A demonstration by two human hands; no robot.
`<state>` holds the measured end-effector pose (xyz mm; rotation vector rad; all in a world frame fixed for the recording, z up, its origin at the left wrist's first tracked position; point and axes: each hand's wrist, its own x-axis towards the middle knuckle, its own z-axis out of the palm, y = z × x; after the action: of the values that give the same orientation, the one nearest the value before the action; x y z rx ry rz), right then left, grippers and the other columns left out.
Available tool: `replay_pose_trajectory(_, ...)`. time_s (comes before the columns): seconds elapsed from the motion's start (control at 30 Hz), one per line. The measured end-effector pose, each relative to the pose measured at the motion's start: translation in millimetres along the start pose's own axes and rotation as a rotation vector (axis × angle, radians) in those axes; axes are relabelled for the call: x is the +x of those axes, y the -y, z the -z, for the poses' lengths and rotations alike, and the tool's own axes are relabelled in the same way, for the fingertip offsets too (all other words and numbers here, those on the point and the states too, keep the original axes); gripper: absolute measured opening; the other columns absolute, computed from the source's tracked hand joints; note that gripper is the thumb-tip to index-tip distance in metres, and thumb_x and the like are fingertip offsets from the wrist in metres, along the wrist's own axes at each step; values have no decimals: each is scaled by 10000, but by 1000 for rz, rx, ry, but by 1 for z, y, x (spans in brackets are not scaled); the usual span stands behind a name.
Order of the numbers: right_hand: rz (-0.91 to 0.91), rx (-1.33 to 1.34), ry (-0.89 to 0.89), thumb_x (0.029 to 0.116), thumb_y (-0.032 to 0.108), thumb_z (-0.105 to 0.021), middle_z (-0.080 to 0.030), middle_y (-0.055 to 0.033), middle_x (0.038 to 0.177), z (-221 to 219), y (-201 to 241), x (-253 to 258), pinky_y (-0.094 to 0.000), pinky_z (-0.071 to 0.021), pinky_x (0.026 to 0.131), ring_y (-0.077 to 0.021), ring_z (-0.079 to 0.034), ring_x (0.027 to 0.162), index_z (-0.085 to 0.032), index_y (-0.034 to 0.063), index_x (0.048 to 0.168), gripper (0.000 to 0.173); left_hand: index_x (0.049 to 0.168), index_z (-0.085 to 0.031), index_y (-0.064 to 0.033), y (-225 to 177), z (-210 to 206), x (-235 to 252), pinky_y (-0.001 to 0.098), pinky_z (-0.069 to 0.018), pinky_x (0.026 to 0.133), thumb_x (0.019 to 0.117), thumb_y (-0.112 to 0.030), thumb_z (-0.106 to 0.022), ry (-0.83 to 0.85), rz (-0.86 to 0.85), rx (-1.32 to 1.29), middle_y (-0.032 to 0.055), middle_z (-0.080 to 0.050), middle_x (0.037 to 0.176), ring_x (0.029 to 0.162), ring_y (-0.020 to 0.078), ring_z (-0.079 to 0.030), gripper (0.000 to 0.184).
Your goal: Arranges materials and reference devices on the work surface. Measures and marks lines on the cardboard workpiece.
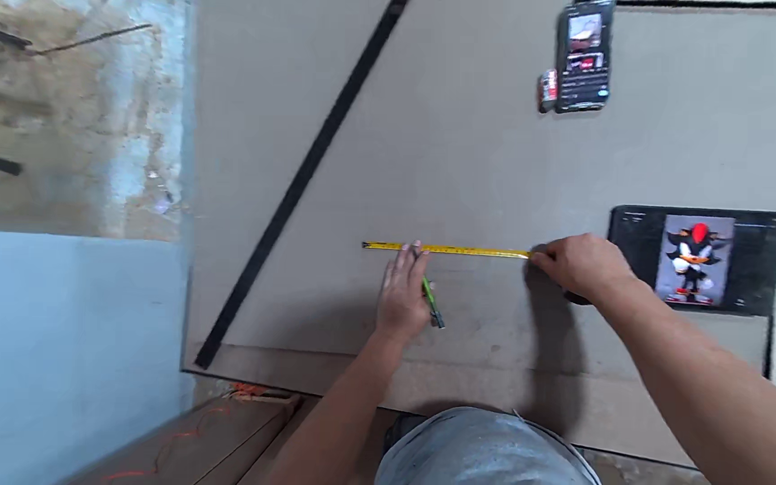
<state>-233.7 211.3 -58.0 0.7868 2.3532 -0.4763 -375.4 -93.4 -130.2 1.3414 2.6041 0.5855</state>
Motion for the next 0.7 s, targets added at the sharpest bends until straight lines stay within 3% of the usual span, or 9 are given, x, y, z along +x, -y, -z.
replay_pose_trajectory(0.13,-5,3,34,1014,598,-498,-703,-164,873,6,1,2,-637,-528,675,-393,-701,878,-716,124,878,539,1553,-437,-91,1,-1,-1,510,-264,1266,1054,-281,-488,-52,-29,-3,80,-356,1666,1561,260,-281,536)
replay_pose_trajectory(0.37,-12,14,52,1004,609,-523,-706,-131,881,14,0,11,-611,-534,679,-357,-702,884,-726,146,892,518,1543,-433,-96,4,-5,-1,492,-227,1277,1061,-312,-429,-50,-29,25,81,-342,1672,1569,254,-259,529)
replay_pose_trajectory(0.7,3,27,82,977,649,-544,-697,-120,859,16,-6,20,-598,-529,663,-339,-696,858,-723,162,872,530,1509,-482,-99,1,5,5,486,-233,1279,1053,-312,-488,-7,5,-80,85,-391,1644,1563,254,-273,503)
